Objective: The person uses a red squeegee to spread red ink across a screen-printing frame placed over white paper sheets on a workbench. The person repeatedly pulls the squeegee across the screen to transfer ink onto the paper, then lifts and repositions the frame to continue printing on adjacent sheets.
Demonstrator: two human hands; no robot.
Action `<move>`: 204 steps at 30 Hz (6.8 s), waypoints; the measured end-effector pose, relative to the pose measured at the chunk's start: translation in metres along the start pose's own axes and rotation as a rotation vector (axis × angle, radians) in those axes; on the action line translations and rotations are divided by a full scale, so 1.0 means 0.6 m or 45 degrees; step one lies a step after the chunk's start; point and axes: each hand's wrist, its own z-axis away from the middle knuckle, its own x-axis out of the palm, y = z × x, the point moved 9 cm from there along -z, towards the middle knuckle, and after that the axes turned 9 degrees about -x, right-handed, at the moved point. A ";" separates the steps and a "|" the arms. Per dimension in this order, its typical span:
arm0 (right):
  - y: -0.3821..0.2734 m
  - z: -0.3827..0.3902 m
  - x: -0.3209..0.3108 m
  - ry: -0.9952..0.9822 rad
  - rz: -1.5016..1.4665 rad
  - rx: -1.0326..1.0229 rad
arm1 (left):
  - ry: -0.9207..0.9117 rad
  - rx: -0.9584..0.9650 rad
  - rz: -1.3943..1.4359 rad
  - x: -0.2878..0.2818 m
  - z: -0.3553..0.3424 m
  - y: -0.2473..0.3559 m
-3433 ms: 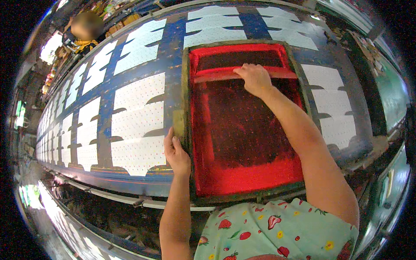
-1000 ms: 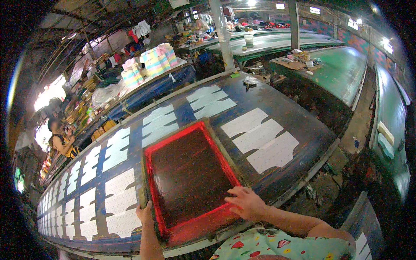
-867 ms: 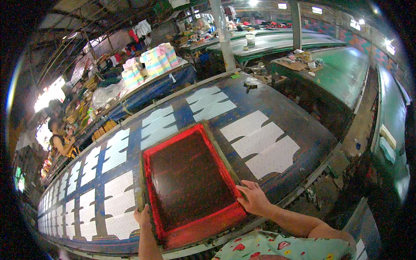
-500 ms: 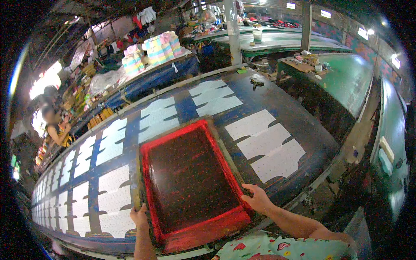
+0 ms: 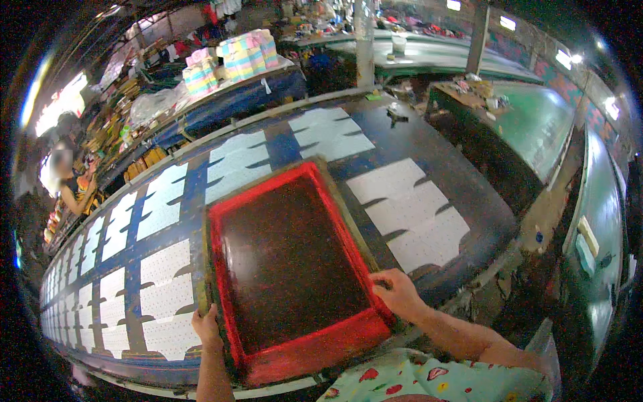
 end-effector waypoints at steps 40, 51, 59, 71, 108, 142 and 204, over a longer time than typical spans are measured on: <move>0.651 -0.018 -0.609 0.270 -0.558 0.230 | 0.138 0.158 0.045 0.736 0.428 0.067; 0.473 0.044 -0.585 0.104 0.606 -0.516 | 0.167 0.090 -0.215 0.740 0.444 0.086; 0.298 0.157 -0.431 -0.600 0.453 -0.931 | 0.298 0.052 -0.569 0.739 0.451 0.098; 0.229 0.083 -0.365 -0.514 0.620 -0.858 | 0.132 -0.070 -0.457 0.744 0.442 0.074; 0.380 -0.529 -0.209 -0.276 0.924 -0.841 | 0.074 0.189 -0.348 0.745 0.445 0.108; 0.299 -0.323 -0.265 -0.904 0.818 -0.641 | 0.224 -0.230 -0.376 0.733 0.406 0.058; -0.235 -0.147 0.038 -0.628 -0.621 -0.802 | 1.603 0.026 0.302 -0.283 1.008 0.157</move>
